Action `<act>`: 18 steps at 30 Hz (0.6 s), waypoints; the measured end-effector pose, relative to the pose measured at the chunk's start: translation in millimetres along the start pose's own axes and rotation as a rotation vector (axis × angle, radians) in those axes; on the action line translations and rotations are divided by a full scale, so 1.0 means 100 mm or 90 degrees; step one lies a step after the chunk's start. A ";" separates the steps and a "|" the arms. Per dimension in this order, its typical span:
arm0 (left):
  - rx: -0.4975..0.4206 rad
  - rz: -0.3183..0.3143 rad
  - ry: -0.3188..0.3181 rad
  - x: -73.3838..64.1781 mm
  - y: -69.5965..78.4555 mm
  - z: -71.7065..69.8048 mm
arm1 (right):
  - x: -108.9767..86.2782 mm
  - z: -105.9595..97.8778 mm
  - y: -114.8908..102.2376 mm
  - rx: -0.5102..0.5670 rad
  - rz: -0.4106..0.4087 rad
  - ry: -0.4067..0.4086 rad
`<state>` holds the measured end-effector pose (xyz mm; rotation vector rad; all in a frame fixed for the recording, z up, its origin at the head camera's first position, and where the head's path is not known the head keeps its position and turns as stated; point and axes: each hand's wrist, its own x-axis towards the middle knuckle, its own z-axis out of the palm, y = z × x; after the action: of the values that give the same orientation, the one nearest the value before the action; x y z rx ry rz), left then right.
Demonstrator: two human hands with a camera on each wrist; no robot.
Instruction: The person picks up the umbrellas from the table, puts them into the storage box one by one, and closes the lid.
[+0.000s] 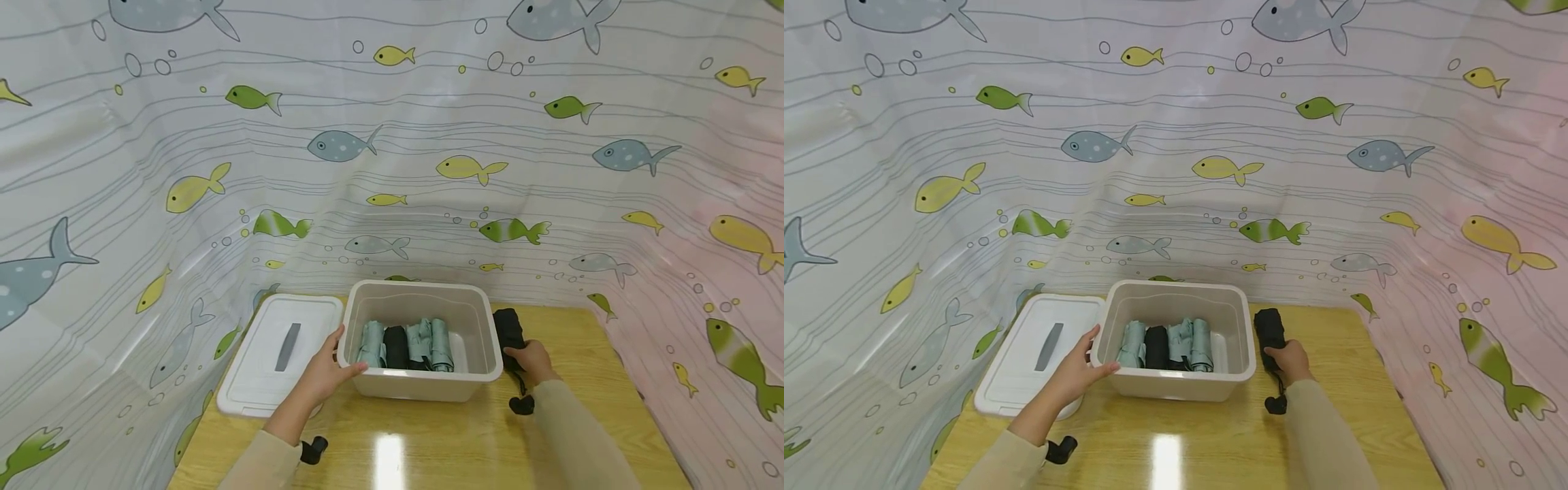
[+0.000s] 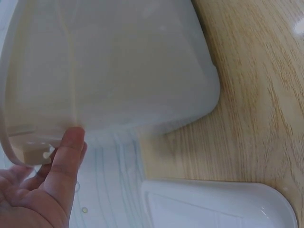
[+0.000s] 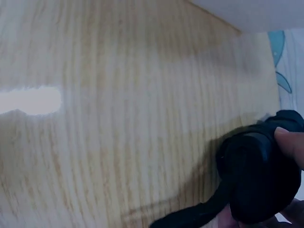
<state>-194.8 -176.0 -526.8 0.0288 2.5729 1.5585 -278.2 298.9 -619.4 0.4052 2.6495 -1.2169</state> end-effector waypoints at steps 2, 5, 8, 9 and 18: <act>0.004 -0.002 -0.001 0.00 0.00 0.00 | 0.02 -0.01 0.02 0.035 0.012 -0.021; 0.006 -0.005 -0.001 0.00 0.00 0.00 | 0.04 -0.03 0.06 0.075 0.023 -0.045; 0.005 0.000 -0.002 0.00 0.00 -0.01 | 0.03 -0.05 0.06 0.095 0.036 -0.052; 0.004 0.001 -0.002 0.00 0.01 -0.01 | 0.02 -0.05 0.05 0.098 0.040 -0.053; 0.013 0.002 -0.004 0.00 0.00 0.00 | 0.00 -0.07 0.04 0.113 0.062 -0.057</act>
<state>-195.2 -176.5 -527.0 0.0403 2.5845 1.5310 -277.2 306.3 -617.9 0.4889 2.4272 -1.4090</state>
